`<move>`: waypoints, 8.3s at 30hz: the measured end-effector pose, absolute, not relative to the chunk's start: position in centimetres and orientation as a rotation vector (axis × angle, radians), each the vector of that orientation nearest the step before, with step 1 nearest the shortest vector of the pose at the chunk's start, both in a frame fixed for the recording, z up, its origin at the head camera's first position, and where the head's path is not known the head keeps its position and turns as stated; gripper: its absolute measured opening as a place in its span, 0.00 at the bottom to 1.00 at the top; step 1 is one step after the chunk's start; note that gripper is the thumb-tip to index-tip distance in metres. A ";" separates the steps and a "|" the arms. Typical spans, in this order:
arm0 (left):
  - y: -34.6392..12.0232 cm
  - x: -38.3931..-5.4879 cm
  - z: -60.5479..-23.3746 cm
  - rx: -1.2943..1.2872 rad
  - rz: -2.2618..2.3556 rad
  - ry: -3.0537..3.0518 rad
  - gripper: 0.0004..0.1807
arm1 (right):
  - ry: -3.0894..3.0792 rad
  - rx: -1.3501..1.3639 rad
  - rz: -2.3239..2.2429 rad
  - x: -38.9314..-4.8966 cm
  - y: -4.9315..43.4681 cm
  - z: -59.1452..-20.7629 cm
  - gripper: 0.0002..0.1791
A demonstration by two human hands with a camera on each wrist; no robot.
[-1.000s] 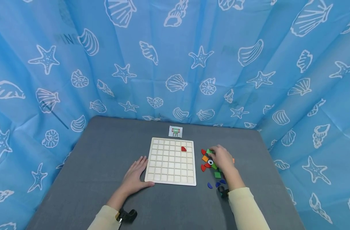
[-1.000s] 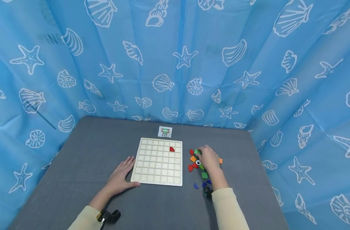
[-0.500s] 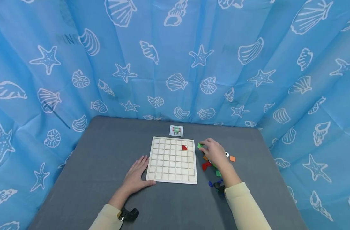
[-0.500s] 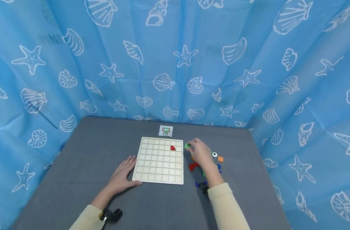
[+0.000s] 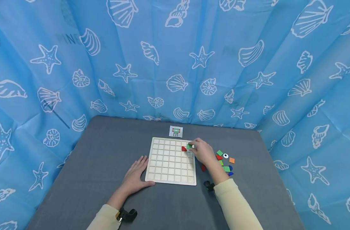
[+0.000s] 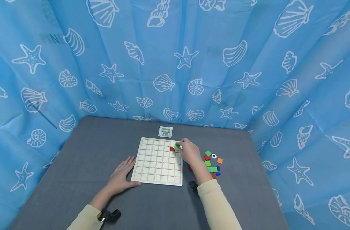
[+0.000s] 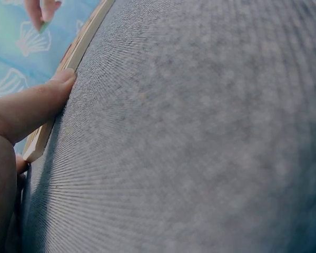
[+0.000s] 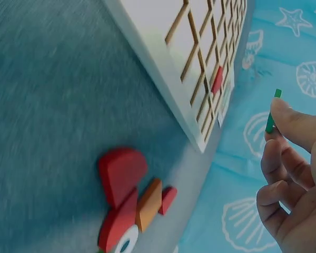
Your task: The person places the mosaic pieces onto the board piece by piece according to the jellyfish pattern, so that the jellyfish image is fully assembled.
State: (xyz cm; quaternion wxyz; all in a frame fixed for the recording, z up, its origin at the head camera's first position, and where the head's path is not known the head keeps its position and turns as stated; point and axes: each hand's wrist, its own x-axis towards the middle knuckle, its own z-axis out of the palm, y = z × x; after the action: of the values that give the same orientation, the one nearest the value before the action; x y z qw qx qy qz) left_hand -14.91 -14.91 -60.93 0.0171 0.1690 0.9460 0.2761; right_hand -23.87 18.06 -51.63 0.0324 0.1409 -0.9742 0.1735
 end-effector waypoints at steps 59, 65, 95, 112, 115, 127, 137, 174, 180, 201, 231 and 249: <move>-14.9 -15.2 -60.3 0.480 0.862 2.896 0.63 | -2.962 0.376 0.797 -21.0 18.8 -51.9 0.14; -14.8 -15.0 -60.5 0.471 0.829 2.896 0.64 | -2.923 0.303 0.818 -19.3 20.9 -52.6 0.14; -14.9 -14.8 -60.8 0.474 0.881 2.907 0.64 | -3.207 -0.034 0.641 -17.8 28.8 -54.7 0.18; -14.8 -14.8 -60.7 0.447 0.853 2.896 0.65 | -3.050 0.191 0.669 -18.1 27.8 -52.7 0.17; -14.8 -14.8 -60.7 0.447 0.857 2.892 0.65 | -3.027 0.211 0.644 -18.1 27.2 -52.1 0.16; -14.9 -15.0 -61.0 0.481 0.881 2.912 0.64 | -3.019 0.280 0.659 -19.9 23.7 -50.5 0.16; -14.9 -14.9 -60.9 0.466 0.874 2.894 0.65 | -3.025 0.356 0.627 -21.1 20.8 -50.3 0.17; -15.1 -14.7 -61.0 0.470 0.870 2.912 0.64 | -3.102 0.599 0.693 -26.5 12.5 -54.1 0.15; -14.9 -14.8 -61.0 0.477 0.868 2.914 0.64 | -3.126 0.590 0.583 -26.8 12.1 -54.7 0.16; -14.8 -14.8 -60.9 0.482 0.862 2.922 0.64 | -3.178 0.598 0.735 -27.8 12.0 -54.7 0.19; -14.7 -14.7 -60.6 0.473 0.877 2.915 0.63 | -2.891 0.279 0.781 -18.7 21.1 -51.3 0.15; -14.9 -14.7 -60.7 0.472 0.867 2.934 0.63 | -2.886 0.098 0.808 -16.8 28.6 -52.8 0.18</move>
State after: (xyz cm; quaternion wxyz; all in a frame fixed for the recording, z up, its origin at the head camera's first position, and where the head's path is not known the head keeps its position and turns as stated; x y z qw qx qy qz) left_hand -14.74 -14.92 -60.75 0.0231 0.1524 0.9475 0.2800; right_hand -16.81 28.63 -52.77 0.0713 0.0326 -0.9600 0.2688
